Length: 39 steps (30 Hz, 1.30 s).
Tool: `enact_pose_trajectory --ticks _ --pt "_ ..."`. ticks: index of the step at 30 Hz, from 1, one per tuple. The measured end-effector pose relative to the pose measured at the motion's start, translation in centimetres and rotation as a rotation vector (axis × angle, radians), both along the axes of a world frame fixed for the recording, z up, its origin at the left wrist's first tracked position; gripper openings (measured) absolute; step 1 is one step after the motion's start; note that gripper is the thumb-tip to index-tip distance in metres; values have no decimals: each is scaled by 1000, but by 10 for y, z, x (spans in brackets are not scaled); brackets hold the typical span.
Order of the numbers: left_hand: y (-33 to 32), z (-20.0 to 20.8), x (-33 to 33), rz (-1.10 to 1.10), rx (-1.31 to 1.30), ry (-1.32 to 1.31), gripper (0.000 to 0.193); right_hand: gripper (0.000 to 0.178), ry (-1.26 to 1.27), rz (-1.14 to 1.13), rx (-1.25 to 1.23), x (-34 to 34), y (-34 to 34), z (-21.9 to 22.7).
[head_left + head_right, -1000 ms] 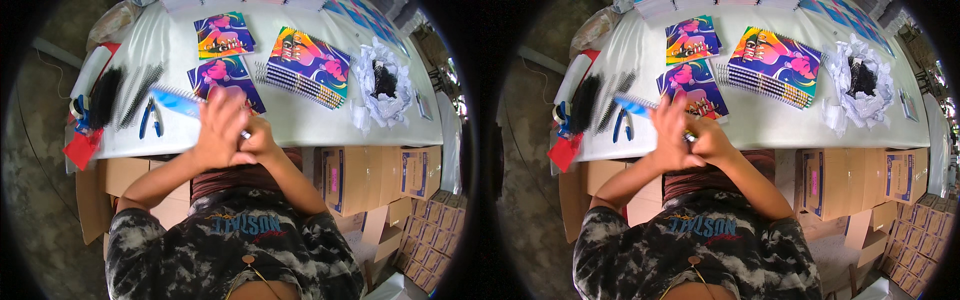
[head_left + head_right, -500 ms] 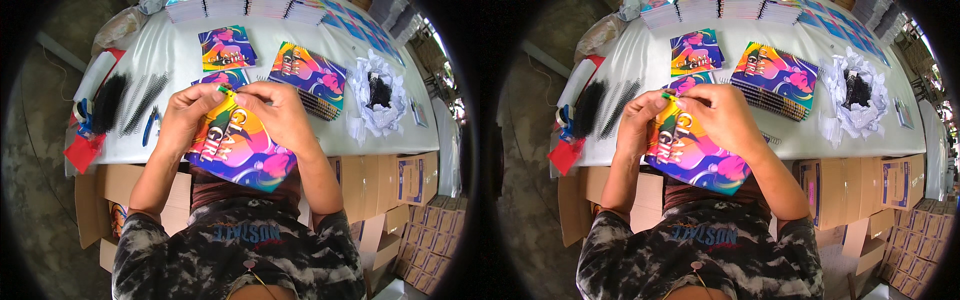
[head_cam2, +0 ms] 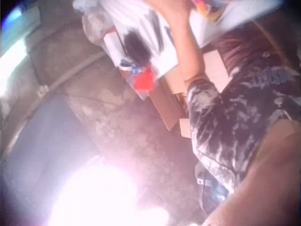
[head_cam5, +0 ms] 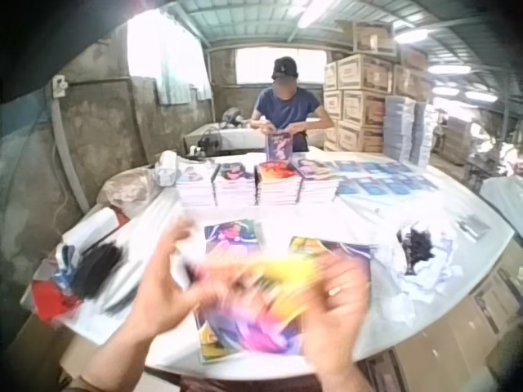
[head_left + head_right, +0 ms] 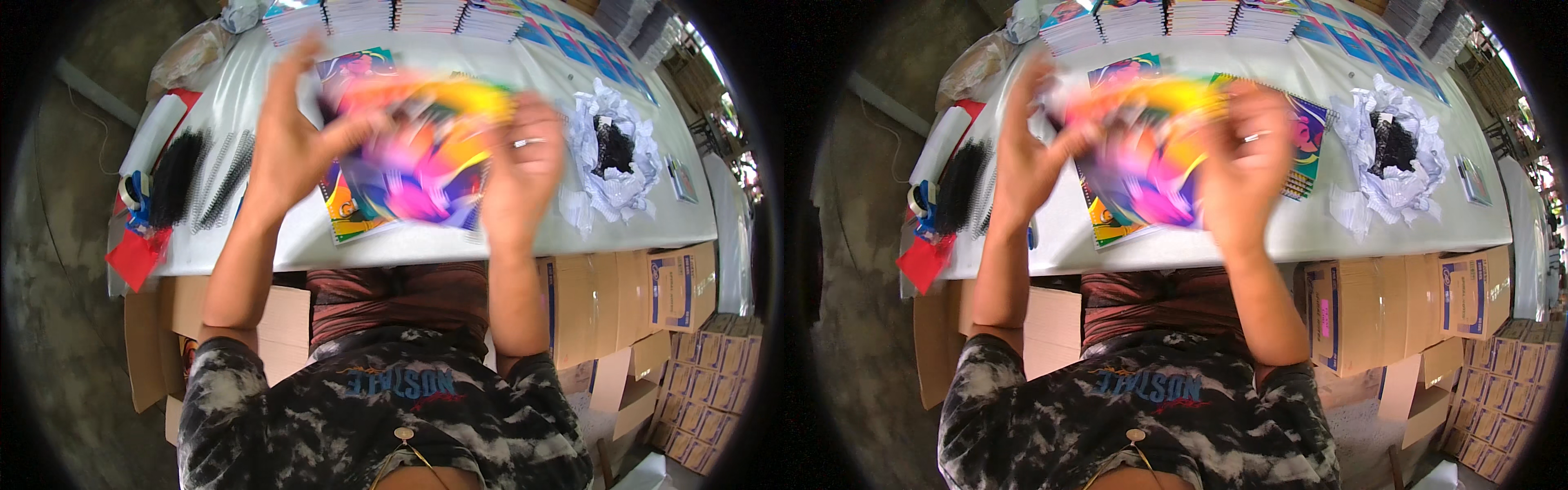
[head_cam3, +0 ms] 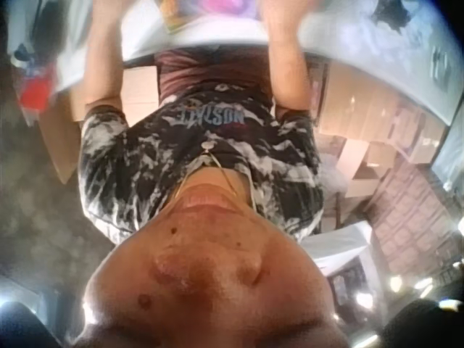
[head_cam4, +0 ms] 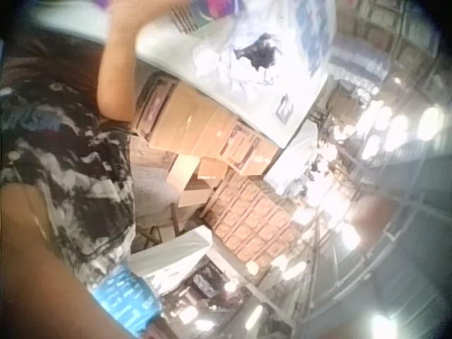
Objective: The person repeatedly picks up a spiral notebook and a metal coil, inserts the coil through the punched holes, and bends the ends to secure it. The person stacks the finished notebooks on the table. The process is repeated for multiple notebooks.
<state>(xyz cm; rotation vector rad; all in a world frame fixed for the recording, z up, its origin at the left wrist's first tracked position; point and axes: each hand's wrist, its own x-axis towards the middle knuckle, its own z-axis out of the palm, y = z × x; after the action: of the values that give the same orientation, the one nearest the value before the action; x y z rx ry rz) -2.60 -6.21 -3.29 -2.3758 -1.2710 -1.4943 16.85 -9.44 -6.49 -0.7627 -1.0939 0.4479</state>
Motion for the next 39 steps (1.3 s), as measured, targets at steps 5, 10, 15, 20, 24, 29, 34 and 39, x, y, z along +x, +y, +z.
enact_pose_trajectory --ticks 5,10,15,20,24,29,34,39 --pt "40 -22 79 -369 -571 -782 57 41 322 -258 101 47 20 -5" --pt "72 -78 121 180 -372 39 23 49 -289 -822 -480 100 21 -104" --pt "61 -115 106 309 34 113 20 57 -370 -702 -628 96 10 -113" --pt "84 -105 21 384 -357 83 26 76 -547 -463 -159 43 -30 -117" --pt "84 -151 -43 390 -677 293 45 69 -1215 169 -222 -44 -68 -115" --pt "16 -129 -49 92 -859 212 55 34 -1099 59 -58 -53 -68 -152" --pt "-13 -85 -85 -681 -813 -468 72 24 -249 191 -123 -20 -54 -89" --pt "-21 -128 -54 -358 -953 -716 34 14 -91 413 -362 -2 -27 -87"
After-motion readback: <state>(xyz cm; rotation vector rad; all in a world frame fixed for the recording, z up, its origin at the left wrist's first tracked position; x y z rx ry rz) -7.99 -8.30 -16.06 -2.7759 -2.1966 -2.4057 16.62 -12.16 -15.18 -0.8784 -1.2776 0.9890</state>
